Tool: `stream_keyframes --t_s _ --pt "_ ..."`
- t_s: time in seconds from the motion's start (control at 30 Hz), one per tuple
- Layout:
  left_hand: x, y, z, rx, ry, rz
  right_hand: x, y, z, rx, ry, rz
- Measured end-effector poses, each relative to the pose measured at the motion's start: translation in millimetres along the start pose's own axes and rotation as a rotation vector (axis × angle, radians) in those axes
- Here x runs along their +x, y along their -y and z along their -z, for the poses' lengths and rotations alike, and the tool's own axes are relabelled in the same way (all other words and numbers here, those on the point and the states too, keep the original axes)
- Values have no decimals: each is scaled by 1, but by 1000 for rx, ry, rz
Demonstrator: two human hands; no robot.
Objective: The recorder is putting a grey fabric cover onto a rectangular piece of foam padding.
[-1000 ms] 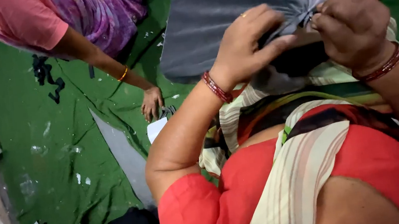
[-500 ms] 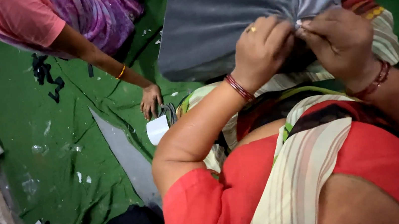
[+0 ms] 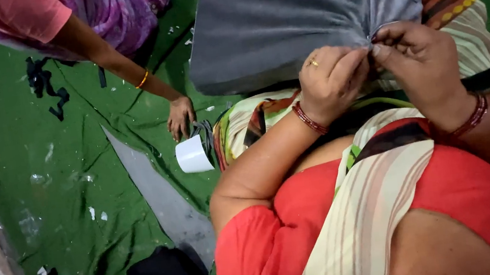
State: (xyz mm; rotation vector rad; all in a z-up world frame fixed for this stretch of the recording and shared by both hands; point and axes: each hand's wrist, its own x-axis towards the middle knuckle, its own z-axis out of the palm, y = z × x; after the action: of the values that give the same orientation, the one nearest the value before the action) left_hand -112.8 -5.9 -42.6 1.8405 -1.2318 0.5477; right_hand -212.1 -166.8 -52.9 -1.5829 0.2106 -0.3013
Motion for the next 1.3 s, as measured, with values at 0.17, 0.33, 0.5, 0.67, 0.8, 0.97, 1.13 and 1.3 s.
stream_keyframes --t_s 0.17,0.33,0.5,0.67,0.8,0.97,1.13,1.3 --pt "1 -7 5 -74 -18 1 -4 -32 2 -5 3 91" --pt "4 -5 19 -115 24 -11 5 -29 1 89 106 91" --pt "20 9 32 -102 115 14 14 -18 -1 273 111 11" --pt "75 36 54 -87 335 -124 19 -3 13 111 229 -90" --pt "86 69 34 -132 522 -220 20 -10 19 257 236 -108" --pt "81 68 24 -133 619 -275 20 -25 23 307 290 -176" --pt "68 69 19 -57 539 -313 28 -3 30 253 376 -210" --pt "64 62 26 -52 451 -342 24 17 27 65 432 -231"
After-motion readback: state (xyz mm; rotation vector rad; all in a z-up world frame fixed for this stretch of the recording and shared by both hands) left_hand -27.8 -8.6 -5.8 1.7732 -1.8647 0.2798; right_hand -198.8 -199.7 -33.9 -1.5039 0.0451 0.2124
